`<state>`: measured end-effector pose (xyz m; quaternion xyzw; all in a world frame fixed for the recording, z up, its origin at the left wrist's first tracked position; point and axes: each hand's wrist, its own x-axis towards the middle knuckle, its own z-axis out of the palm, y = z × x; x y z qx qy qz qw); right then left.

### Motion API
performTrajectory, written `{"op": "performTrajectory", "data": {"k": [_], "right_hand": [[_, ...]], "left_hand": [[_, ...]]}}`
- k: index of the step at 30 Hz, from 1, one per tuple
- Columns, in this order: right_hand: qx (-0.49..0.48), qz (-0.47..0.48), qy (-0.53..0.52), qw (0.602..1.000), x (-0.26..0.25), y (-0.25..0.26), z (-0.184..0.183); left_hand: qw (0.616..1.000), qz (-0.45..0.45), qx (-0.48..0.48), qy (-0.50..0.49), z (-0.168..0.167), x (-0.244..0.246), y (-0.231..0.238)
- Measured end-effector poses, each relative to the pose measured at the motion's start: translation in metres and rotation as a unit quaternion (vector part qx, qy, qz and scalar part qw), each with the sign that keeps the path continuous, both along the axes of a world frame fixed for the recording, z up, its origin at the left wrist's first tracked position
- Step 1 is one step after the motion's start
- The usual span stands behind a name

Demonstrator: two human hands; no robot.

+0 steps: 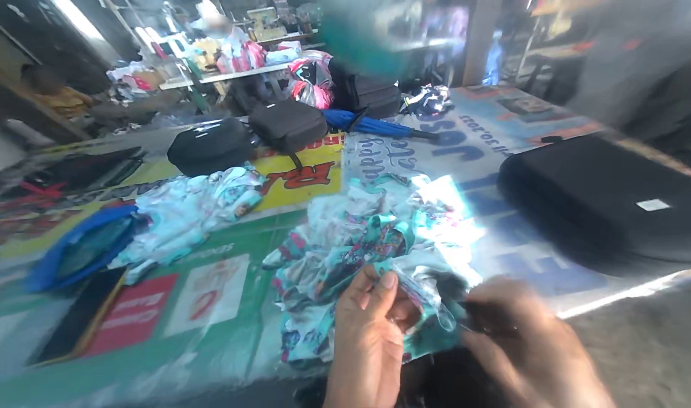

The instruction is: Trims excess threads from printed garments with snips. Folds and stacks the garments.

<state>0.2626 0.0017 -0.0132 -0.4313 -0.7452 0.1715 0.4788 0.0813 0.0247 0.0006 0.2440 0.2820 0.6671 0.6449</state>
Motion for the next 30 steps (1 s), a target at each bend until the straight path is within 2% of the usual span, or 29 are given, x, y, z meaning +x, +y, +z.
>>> {"op": "performTrajectory", "data": {"k": [5, 8, 30], "right_hand": [[0.04, 0.013, 0.052, 0.998, -0.01, 0.014, -0.01], [0.043, 0.035, 0.085, 0.995, -0.014, 0.018, -0.009], [0.047, 0.057, 0.138, 0.988, -0.01, 0.019, -0.013]], "left_hand": [[0.999, 0.004, -0.024, -0.037, 0.001, 0.002, 0.002], [0.999, 0.002, -0.002, -0.037, -0.002, 0.002, 0.001], [0.994, 0.008, 0.087, 0.071, -0.003, 0.004, -0.005]]}}
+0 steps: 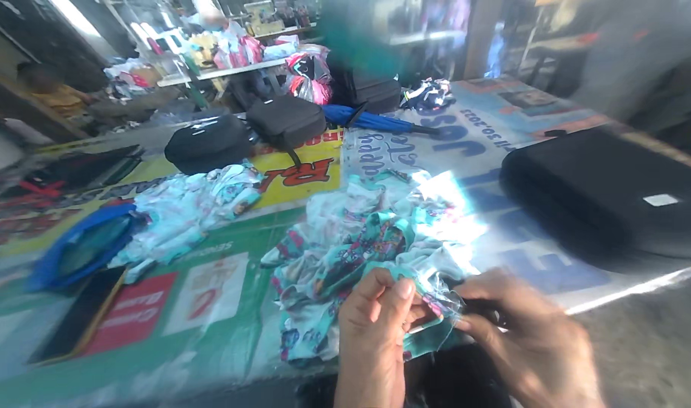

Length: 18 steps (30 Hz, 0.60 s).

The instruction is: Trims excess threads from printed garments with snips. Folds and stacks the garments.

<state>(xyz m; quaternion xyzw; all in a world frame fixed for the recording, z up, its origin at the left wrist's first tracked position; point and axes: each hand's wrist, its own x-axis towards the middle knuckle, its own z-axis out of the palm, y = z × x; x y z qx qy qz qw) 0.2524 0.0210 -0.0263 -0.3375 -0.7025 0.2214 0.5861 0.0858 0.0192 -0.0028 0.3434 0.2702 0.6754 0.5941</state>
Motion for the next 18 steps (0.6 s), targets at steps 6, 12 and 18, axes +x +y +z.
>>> {"op": "performTrajectory", "data": {"k": [6, 12, 18], "right_hand": [[-0.006, -0.007, 0.0, 1.0, 0.0029, -0.0016, -0.0028], [-0.01, -0.007, -0.005, 1.0, 0.0023, -0.0019, -0.0012], [-0.007, -0.007, -0.008, 1.0, 0.0028, -0.0012, -0.0011]], "left_hand": [[1.0, -0.001, 0.0, 0.015, 0.0008, -0.0001, -0.0012], [0.998, 0.001, 0.03, 0.047, -0.003, 0.0005, -0.0008], [0.996, 0.005, 0.049, 0.074, -0.0047, -0.0007, 0.0006]]}}
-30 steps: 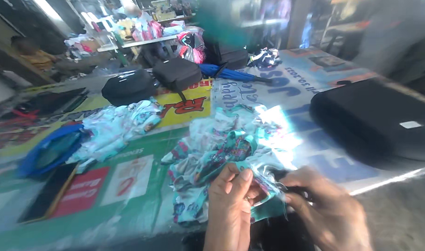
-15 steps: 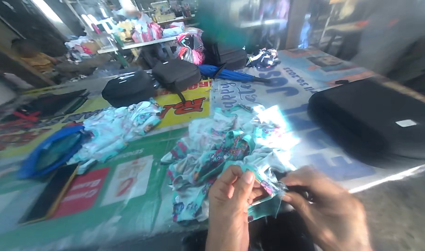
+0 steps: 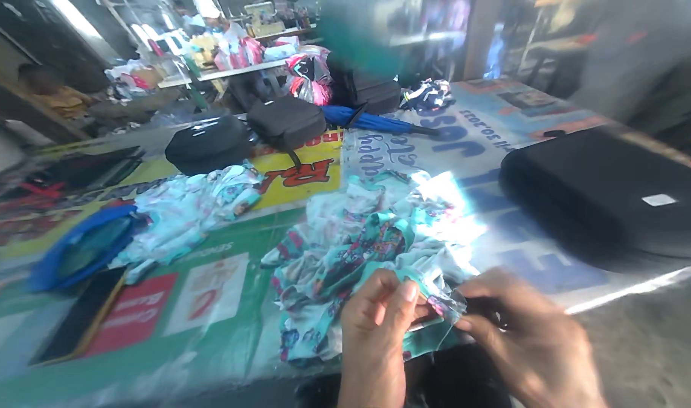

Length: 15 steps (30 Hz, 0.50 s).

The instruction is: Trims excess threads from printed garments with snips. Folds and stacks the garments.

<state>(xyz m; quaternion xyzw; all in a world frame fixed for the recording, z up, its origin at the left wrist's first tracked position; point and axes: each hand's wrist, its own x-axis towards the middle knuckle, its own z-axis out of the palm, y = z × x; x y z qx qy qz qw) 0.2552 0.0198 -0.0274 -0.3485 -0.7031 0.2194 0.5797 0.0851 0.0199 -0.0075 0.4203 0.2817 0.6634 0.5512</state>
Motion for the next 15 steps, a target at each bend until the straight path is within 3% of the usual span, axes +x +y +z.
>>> {"op": "performTrajectory", "data": {"k": [9, 15], "right_hand": [[0.006, -0.008, 0.003, 1.0, 0.0018, 0.0018, -0.0007], [0.063, -0.113, -0.106, 0.986, -0.0018, -0.0062, 0.0015]], "left_hand": [[1.0, -0.01, 0.029, 0.004, -0.0031, 0.0014, 0.0023], [1.0, 0.008, -0.023, -0.011, 0.0011, -0.0008, 0.0049]]}}
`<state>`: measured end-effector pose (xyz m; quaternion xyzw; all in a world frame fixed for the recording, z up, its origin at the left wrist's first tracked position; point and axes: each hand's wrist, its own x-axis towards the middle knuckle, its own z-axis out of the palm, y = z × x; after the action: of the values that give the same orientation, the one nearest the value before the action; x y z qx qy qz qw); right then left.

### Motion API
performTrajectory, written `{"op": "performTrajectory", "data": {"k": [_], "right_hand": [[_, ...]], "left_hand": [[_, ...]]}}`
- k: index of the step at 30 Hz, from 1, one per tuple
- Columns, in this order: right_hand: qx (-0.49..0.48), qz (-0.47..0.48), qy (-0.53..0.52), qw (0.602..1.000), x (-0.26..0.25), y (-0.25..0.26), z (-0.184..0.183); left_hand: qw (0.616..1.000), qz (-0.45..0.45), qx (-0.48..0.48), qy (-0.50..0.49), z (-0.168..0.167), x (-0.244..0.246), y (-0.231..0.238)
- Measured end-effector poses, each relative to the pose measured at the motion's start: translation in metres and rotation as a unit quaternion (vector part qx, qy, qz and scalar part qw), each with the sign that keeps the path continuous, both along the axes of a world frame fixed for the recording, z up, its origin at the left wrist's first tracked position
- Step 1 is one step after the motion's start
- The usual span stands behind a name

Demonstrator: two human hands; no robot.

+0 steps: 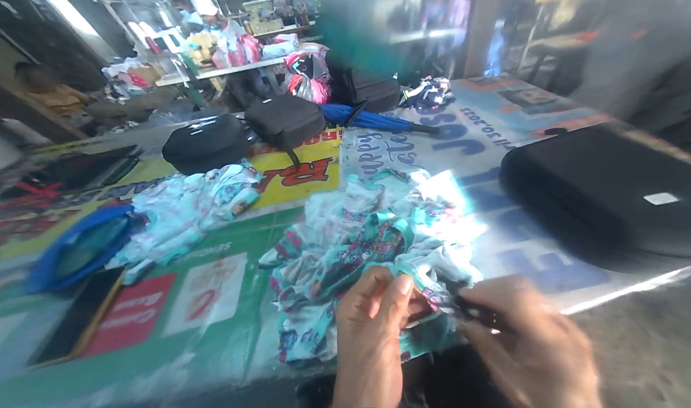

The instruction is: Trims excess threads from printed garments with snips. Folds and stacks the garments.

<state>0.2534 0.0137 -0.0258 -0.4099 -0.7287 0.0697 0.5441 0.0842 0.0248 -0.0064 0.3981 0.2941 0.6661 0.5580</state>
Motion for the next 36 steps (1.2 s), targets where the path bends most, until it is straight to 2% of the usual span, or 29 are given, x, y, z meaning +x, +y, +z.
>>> {"op": "performTrajectory", "data": {"k": [9, 26, 31, 34, 36], "right_hand": [[0.016, -0.063, -0.021, 0.998, -0.006, 0.001, 0.001], [0.015, -0.033, 0.006, 0.999, -0.009, 0.003, 0.003], [0.005, 0.041, 0.084, 0.996, -0.006, 0.006, -0.006], [0.031, 0.031, 0.043, 0.998, -0.01, 0.01, -0.005], [0.084, -0.001, -0.003, 0.996, -0.013, 0.015, -0.005]], "left_hand": [[1.0, 0.0, 0.009, -0.008, 0.0, 0.002, -0.002], [1.0, -0.009, 0.02, 0.009, -0.005, 0.003, -0.003], [1.0, -0.01, 0.001, -0.002, -0.005, 0.003, -0.001], [1.0, -0.015, -0.011, -0.019, -0.006, 0.003, 0.0], [0.999, -0.021, -0.021, -0.025, -0.004, 0.005, -0.001]]}}
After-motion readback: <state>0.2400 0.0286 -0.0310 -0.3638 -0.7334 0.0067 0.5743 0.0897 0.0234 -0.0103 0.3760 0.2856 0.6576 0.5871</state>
